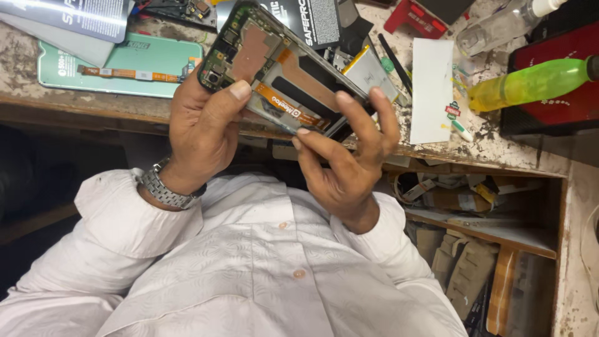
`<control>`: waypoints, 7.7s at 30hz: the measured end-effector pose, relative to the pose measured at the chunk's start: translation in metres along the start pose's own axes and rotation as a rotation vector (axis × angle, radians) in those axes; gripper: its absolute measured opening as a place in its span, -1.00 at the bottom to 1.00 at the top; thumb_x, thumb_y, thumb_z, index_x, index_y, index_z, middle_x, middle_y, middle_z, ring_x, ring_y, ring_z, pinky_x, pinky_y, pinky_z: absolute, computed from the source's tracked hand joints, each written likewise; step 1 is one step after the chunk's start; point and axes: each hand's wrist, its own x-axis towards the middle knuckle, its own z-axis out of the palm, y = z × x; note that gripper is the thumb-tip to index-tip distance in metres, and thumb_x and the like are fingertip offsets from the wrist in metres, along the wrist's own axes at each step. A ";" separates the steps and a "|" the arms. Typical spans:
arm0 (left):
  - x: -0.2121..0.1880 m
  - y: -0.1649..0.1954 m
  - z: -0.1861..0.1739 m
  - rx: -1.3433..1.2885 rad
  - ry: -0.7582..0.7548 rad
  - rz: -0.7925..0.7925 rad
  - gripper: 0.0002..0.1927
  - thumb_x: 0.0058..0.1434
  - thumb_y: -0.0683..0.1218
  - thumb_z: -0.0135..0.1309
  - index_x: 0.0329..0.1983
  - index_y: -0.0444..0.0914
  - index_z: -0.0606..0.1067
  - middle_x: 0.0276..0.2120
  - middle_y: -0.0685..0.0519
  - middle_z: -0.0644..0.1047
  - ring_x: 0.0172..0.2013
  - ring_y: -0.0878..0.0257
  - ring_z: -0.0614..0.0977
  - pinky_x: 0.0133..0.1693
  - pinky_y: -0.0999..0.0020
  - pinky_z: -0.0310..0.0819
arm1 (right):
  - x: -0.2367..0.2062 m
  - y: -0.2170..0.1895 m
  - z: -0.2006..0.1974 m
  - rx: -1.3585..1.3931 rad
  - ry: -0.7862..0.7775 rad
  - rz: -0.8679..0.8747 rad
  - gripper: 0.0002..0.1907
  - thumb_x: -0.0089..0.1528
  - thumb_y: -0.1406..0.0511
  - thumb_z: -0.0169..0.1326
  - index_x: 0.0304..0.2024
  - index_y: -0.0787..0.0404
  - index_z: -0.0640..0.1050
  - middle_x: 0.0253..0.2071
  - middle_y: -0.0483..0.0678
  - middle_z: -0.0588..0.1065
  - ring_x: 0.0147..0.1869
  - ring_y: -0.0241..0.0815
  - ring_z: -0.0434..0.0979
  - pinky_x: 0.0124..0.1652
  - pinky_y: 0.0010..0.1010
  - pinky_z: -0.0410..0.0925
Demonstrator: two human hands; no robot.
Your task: The person applies adhesive to the frame of a disassembled smartphone, then installs a new battery and a metal shielding plate. They handle the phone, adhesive tube, battery, and shielding plate throughout the process.
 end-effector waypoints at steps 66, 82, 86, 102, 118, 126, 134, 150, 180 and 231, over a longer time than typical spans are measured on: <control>-0.015 -0.006 0.018 0.315 0.035 -0.152 -0.75 0.61 -0.14 -0.06 0.20 -0.42 0.41 -0.04 -0.03 0.58 -0.12 0.35 0.62 -0.11 0.46 0.61 | 0.061 0.028 0.003 0.560 -0.531 0.497 -0.50 0.22 0.12 0.28 0.06 0.30 0.52 -0.16 0.00 0.65 -0.14 -0.24 0.68 -0.12 -0.42 0.50; -0.019 -0.006 0.007 0.088 0.116 -0.312 -0.70 0.51 -0.20 -0.11 0.23 -0.41 0.41 0.00 -0.08 0.58 -0.08 0.23 0.69 -0.11 0.33 0.71 | 0.039 0.047 0.007 0.597 -0.585 0.517 -0.45 0.22 0.06 0.30 0.13 0.22 0.50 -0.12 0.02 0.62 -0.09 -0.13 0.68 -0.11 -0.29 0.50; -0.012 -0.001 0.004 0.042 0.139 -0.261 -0.74 0.54 -0.18 -0.12 0.19 -0.39 0.42 -0.05 -0.11 0.60 -0.14 0.20 0.70 -0.15 0.32 0.74 | 0.026 0.074 -0.017 0.345 -0.267 0.531 -0.56 0.25 0.23 0.34 0.12 0.22 0.54 0.09 0.05 0.58 0.07 -0.07 0.58 0.09 -0.28 0.48; -0.001 0.009 0.004 -0.014 0.084 -0.380 -0.72 0.51 -0.09 -0.11 0.13 -0.35 0.43 -0.09 -0.06 0.62 -0.20 0.27 0.72 -0.24 0.38 0.72 | 0.004 0.104 -0.037 -0.296 -0.474 0.185 -0.61 0.41 0.48 0.02 0.31 0.38 0.42 0.06 0.29 0.56 0.01 0.18 0.65 0.01 -0.11 0.50; 0.003 0.004 0.001 0.061 0.103 -0.374 -0.74 0.48 -0.06 -0.08 0.07 -0.33 0.44 -0.14 -0.02 0.60 -0.22 0.28 0.70 -0.25 0.38 0.73 | 0.019 0.127 -0.043 1.013 0.175 0.870 -0.71 0.49 0.47 -0.07 0.26 0.40 0.38 0.02 0.14 0.60 -0.11 -0.09 0.69 -0.20 -0.29 0.56; 0.005 0.002 0.003 0.113 0.091 -0.377 -0.73 0.47 -0.05 -0.05 0.06 -0.34 0.45 -0.15 -0.02 0.60 -0.19 0.27 0.70 -0.25 0.33 0.75 | 0.023 0.034 -0.052 0.742 -0.218 0.789 -0.71 0.44 0.46 0.10 0.22 0.36 0.47 -0.17 -0.07 0.55 -0.20 -0.40 0.48 -0.15 -0.59 0.36; 0.008 0.003 0.006 0.143 0.072 -0.389 -0.72 0.47 -0.04 -0.07 0.07 -0.34 0.45 -0.15 -0.01 0.60 -0.18 0.27 0.71 -0.24 0.34 0.75 | 0.041 0.007 -0.032 0.782 -0.358 0.805 -0.72 0.42 0.43 0.06 0.18 0.35 0.46 -0.18 -0.09 0.57 -0.17 -0.44 0.49 -0.14 -0.62 0.37; 0.009 0.013 0.014 0.164 0.008 -0.387 -0.50 0.28 -0.25 0.13 0.27 -0.38 0.33 0.10 -0.03 0.57 -0.01 0.33 0.65 -0.07 0.44 0.68 | 0.035 -0.006 -0.026 0.200 -0.270 0.355 -0.81 0.36 0.46 0.20 0.02 0.34 0.54 -0.10 -0.03 0.52 -0.34 -0.42 0.39 -0.37 -0.57 0.27; 0.009 0.013 0.007 0.190 -0.137 -0.306 -0.56 0.35 -0.27 0.14 0.27 -0.39 0.37 0.14 0.00 0.55 0.13 0.33 0.58 0.16 0.40 0.58 | 0.016 0.052 -0.009 0.849 -0.393 0.885 -0.79 0.36 0.36 0.18 -0.01 0.36 0.58 -0.21 -0.15 0.57 -0.19 -0.44 0.50 -0.15 -0.60 0.39; 0.006 0.036 0.047 0.754 -0.175 -0.304 -0.50 0.20 -0.20 0.14 0.23 -0.33 0.41 -0.19 -0.01 0.69 -0.50 0.38 0.60 -0.48 0.48 0.48 | 0.043 0.013 0.003 1.066 -0.302 0.732 -0.48 0.31 0.49 0.20 0.27 0.29 0.33 0.07 -0.03 0.45 0.17 -0.27 0.50 0.23 -0.39 0.42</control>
